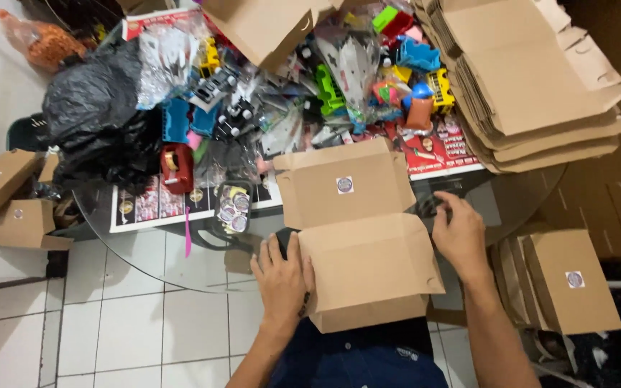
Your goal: The person assembles a small cardboard box by folding its flaps and tucking the tabs into the slots. They work on a glass table surrounded by various items, including toys and other boxes.
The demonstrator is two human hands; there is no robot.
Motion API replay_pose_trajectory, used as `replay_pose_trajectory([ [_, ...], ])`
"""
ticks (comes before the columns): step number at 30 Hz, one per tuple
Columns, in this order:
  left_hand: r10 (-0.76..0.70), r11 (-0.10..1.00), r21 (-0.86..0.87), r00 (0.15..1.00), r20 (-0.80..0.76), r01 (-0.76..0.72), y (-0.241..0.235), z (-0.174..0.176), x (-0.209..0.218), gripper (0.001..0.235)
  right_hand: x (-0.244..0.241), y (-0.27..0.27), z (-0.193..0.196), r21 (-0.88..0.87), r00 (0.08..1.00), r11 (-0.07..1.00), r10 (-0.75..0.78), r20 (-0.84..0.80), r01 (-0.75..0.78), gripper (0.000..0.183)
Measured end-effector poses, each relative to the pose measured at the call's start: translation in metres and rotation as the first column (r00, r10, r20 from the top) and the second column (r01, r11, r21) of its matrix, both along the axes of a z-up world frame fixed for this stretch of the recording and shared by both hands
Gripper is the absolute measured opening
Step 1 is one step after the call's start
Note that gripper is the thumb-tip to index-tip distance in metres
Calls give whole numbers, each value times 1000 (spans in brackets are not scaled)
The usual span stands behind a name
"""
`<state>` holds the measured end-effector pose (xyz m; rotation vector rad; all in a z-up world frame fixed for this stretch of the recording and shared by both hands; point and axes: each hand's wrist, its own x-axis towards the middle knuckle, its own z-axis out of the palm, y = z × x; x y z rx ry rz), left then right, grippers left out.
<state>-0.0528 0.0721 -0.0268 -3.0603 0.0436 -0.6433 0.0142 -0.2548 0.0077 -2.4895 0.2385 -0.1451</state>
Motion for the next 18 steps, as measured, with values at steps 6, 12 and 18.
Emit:
replay_pose_trajectory([
  [6, 8, 1000, 25, 1000, 7, -8, -3, -1, 0, 45, 2, 7, 17, 111, 995, 994, 21, -96, -11, 31],
  [12, 15, 997, 69, 1000, 16, -16, -4, -5, -1, 46, 5, 5, 8, 60, 983, 996, 76, -168, -67, 35],
  [18, 5, 997, 74, 1000, 23, -7, -2, -7, -4, 48, 1, -6, 3, 75, 997, 997, 40, -61, -35, 22],
])
